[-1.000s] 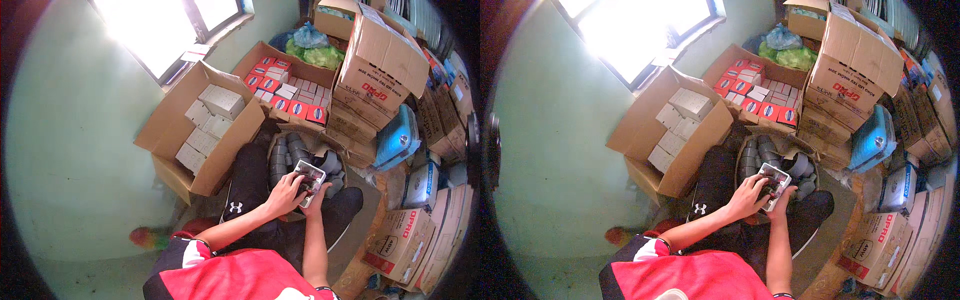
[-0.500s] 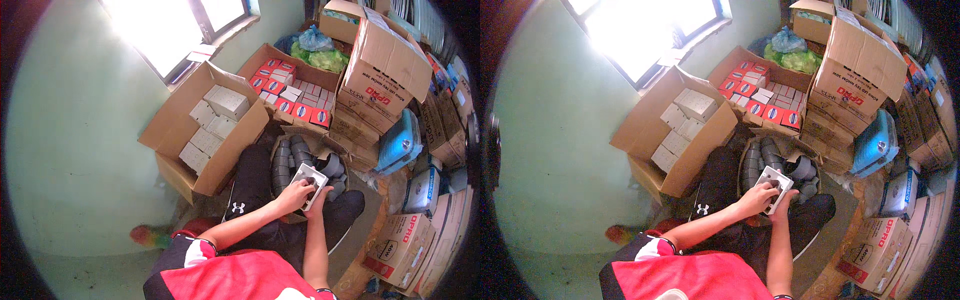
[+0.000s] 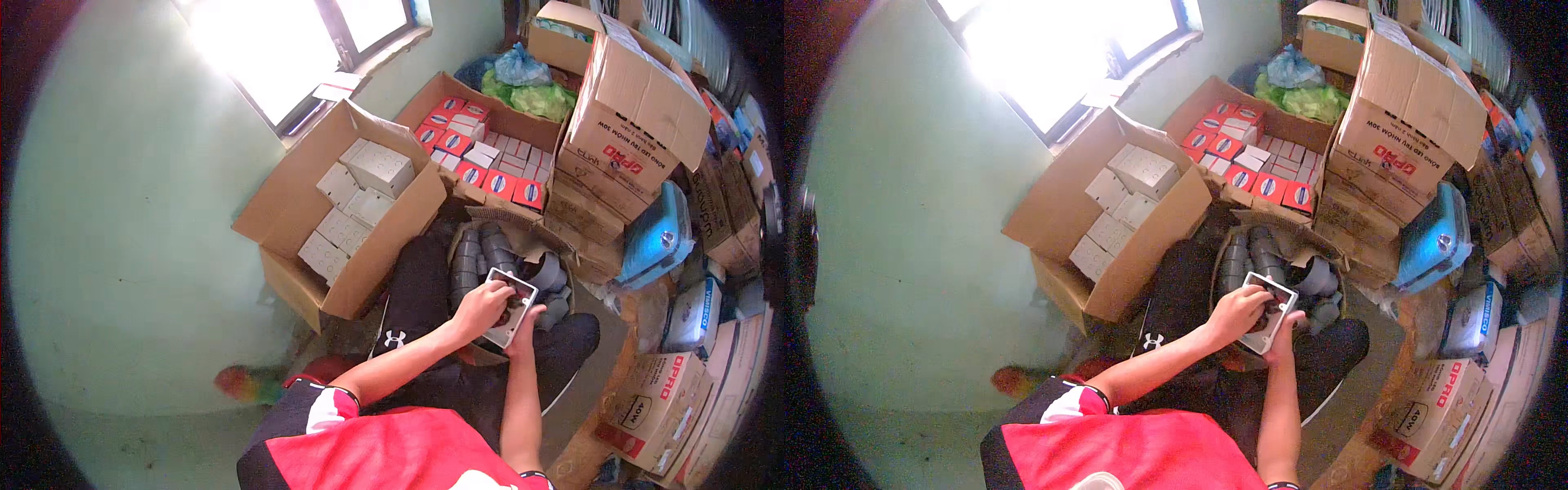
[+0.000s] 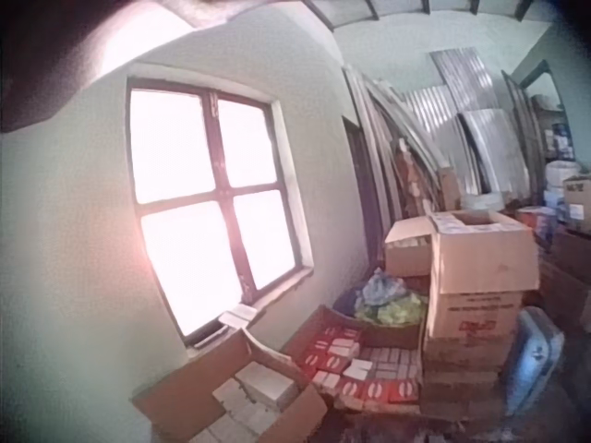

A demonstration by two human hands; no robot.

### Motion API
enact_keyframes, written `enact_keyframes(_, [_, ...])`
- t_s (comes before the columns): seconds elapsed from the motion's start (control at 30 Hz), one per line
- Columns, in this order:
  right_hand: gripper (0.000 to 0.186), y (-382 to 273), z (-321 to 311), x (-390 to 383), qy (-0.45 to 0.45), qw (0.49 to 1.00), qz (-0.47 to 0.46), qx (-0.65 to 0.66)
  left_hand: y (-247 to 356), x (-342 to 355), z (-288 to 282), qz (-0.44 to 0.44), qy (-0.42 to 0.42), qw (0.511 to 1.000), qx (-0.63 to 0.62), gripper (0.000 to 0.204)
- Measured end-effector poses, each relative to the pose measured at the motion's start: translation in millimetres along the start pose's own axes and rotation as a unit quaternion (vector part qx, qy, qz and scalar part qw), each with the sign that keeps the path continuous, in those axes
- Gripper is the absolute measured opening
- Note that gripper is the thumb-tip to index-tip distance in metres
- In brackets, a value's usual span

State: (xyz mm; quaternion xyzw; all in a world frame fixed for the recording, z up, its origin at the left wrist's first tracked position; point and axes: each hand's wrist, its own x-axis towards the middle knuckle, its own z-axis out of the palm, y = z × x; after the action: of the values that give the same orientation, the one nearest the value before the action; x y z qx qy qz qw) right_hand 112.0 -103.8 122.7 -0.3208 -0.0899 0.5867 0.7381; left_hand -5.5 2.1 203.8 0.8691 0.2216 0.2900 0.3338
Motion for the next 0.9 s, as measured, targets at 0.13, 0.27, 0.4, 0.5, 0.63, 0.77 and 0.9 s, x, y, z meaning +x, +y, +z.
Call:
enact_keyframes(0.13, [0.103, 3, 1, -1, 0.055, 0.998, -0.045, 0.000, 5, -10, -2, -0.080, -0.166, 0.981, -0.060, 0.026])
enact_keyframes(0.27, [0.100, 4, 0, 2, 0.066, 0.998, -0.013, -0.004, 4, -13, -7, -0.063, -0.154, 0.982, -0.085, 0.028])
enact_keyframes(0.4, [0.105, 8, -1, 8, 0.071, 0.994, 0.060, -0.061, -3, -13, -4, -0.122, -0.037, 0.986, -0.110, 0.027])
enact_keyframes(0.5, [0.107, 8, 3, 8, 0.112, 0.988, 0.062, -0.089, -6, -22, -5, -0.151, 0.022, 0.966, -0.207, 0.027])
enact_keyframes(0.63, [0.097, -6, 15, 5, -0.008, 1.000, -0.010, -0.013, -15, -31, -18, -0.221, 0.130, 0.903, -0.344, 0.021])
enact_keyframes(0.77, [0.084, -13, 26, 2, 0.068, 0.997, -0.031, 0.001, -37, -37, -32, -0.333, 0.181, 0.797, -0.471, 0.022])
enact_keyframes(0.9, [0.077, -10, 26, 3, 0.085, 0.995, -0.017, 0.041, -54, -45, -36, -0.382, 0.137, 0.789, -0.462, 0.029])
